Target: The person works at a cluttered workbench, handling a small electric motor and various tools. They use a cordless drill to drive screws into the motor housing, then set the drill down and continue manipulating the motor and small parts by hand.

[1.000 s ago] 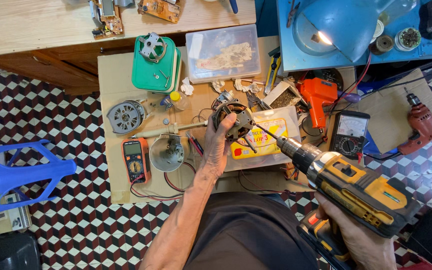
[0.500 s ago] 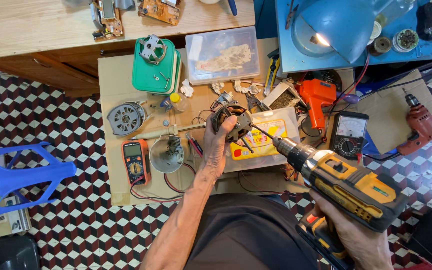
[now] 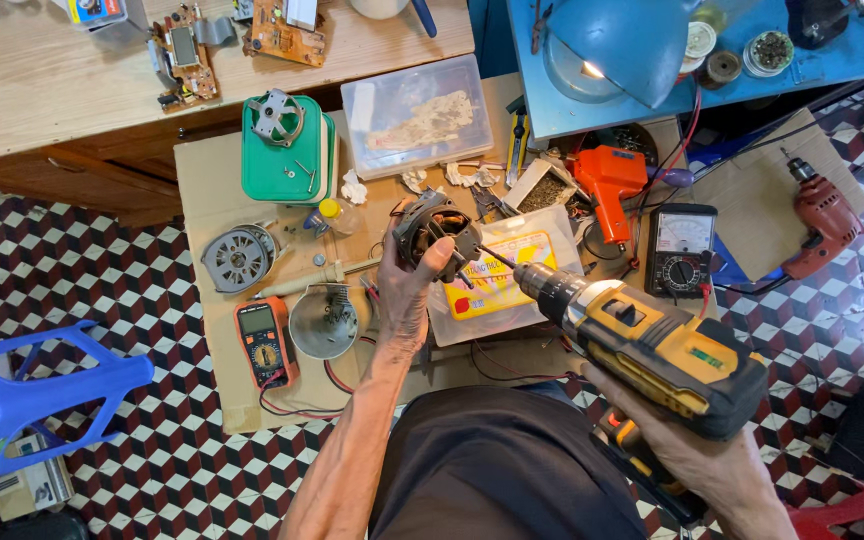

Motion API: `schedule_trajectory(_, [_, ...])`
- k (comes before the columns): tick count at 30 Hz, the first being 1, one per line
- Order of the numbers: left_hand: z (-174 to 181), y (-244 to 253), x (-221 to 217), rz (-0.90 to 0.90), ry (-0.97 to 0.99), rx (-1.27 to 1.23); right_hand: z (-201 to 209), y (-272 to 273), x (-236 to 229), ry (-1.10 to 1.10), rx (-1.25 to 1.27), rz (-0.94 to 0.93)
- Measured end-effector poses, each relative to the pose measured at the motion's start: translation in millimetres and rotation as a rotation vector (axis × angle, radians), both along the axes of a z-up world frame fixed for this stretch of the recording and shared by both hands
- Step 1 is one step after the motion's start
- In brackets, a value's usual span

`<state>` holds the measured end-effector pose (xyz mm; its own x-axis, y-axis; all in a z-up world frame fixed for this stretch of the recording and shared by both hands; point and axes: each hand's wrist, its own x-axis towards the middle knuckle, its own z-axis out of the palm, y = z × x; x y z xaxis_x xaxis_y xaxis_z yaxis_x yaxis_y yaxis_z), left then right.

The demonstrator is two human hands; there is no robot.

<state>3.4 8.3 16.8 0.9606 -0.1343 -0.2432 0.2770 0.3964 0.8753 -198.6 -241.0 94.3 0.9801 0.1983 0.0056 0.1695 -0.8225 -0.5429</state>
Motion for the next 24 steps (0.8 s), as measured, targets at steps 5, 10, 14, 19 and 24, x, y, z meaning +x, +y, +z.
schedule_trajectory(5, [-2.9, 3.6, 4.7, -0.011, -0.018, 0.005, -4.2, 12.5, 0.4, 0.272, 0.671, -0.272])
schedule_trajectory(10, [-9.4, 4.7, 1.5, -0.003, -0.002, 0.031, 1.6, 15.8, 2.8, 0.355, 0.717, -0.401])
schedule_trajectory(14, [-16.4, 3.7, 0.5, 0.011, 0.019, 0.035, -2.7, 12.5, -2.5, 0.34, 0.638, -0.354])
schedule_trajectory(19, [-20.0, 6.4, 1.3, 0.032, 0.033, 0.035, -21.6, 5.4, -11.0, -0.154, -0.594, 0.165])
schedule_trajectory(24, [-20.0, 8.6, 0.4, 0.025, 0.011, 0.06, -27.5, 4.8, -15.3, -0.212, -0.805, 0.204])
